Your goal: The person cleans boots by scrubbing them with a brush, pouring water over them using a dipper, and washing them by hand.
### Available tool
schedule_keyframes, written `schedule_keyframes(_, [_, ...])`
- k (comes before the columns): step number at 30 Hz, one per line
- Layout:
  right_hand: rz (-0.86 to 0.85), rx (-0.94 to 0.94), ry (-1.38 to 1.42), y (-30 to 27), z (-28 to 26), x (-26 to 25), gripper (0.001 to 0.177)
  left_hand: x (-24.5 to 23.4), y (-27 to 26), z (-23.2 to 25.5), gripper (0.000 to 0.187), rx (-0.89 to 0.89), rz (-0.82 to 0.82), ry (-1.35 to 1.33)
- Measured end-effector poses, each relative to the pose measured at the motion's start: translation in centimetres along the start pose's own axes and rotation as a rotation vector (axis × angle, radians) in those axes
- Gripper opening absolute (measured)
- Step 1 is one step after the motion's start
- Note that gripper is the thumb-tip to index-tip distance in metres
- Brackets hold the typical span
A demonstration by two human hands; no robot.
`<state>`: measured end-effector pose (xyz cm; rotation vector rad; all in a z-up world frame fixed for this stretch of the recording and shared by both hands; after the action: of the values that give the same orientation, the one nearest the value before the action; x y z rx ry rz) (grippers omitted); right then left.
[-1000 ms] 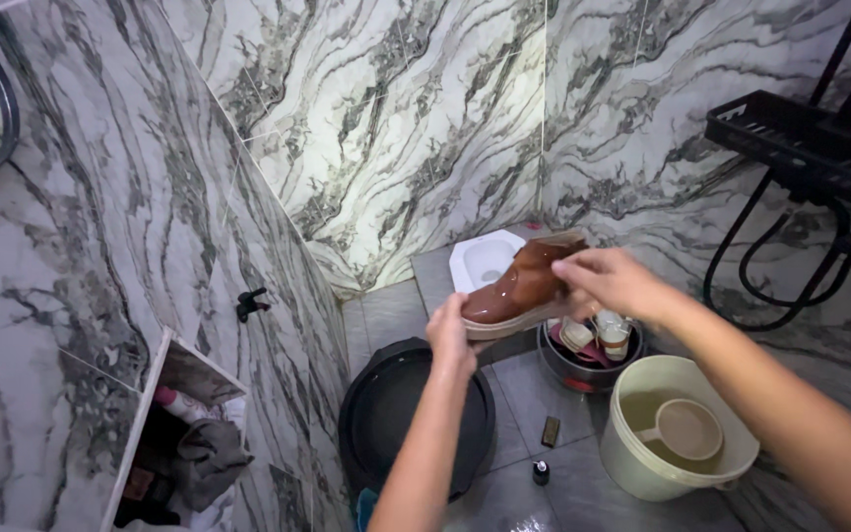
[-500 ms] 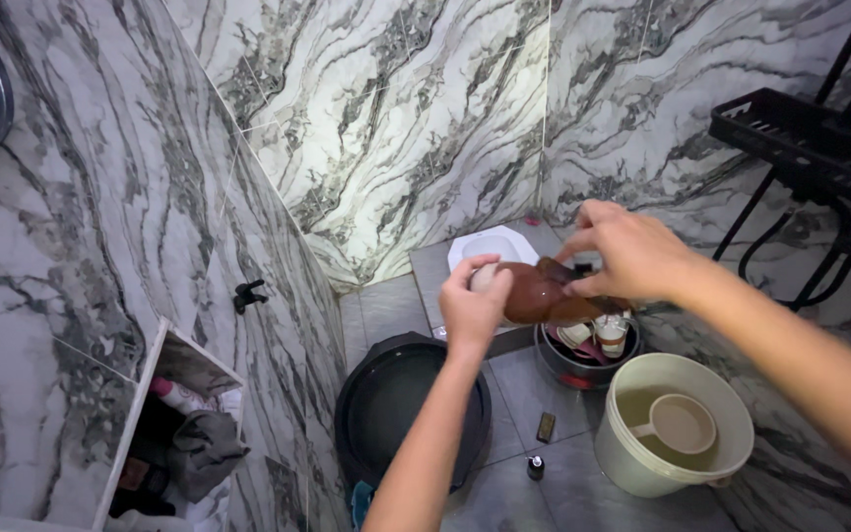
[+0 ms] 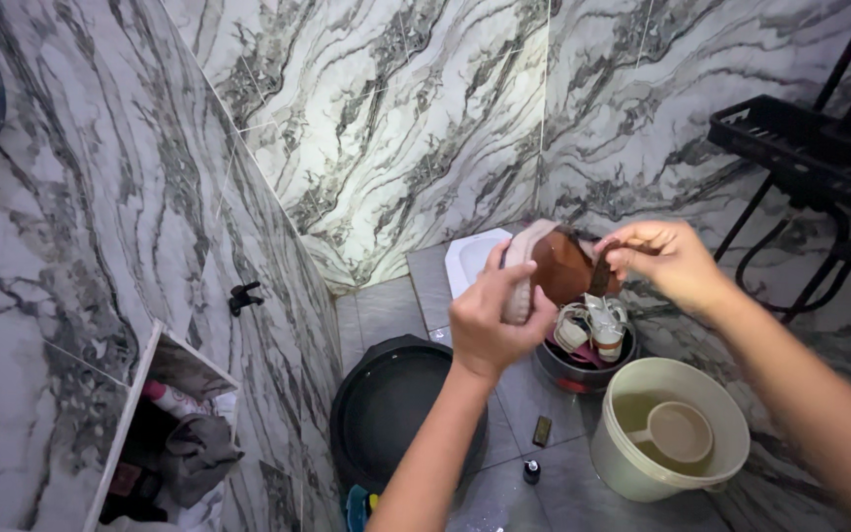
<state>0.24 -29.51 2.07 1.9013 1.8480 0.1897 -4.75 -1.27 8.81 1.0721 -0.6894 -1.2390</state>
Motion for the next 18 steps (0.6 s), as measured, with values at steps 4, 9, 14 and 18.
schedule_keyframes(4, [0.103, 0.017, -0.028, -0.3, 1.4, 0.3, 0.016, 0.2, -0.2, 0.7, 0.031, 0.077, -0.020, 0.043])
schedule_keyframes(9, [0.105, 0.069, 0.088, -1.0, 1.1, 0.9, 0.012, 0.3, -0.3, 0.6, 0.033, 0.085, 0.048, 0.108])
schedule_keyframes(14, [0.217, 0.186, 0.091, -0.7, 1.7, 1.3, 0.012, 0.1, -0.5, 0.6, 0.034, 0.105, 0.048, 0.070])
schedule_keyframes(18, [0.447, 0.231, 0.144, -0.8, 3.3, 1.1, 0.013, 0.4, -0.7, 1.2, 0.032, 0.134, 0.033, 0.046])
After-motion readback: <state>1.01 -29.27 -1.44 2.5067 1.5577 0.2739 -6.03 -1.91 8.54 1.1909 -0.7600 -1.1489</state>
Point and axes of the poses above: each hand's wrist, its own y-axis towards the middle knuckle, its own x-axis out of the palm, z = x × y, the point moved 7 cm from there along y, towards the middle knuckle, and after that the axes turned 5 degrees about -x, right-handed, at the moved point
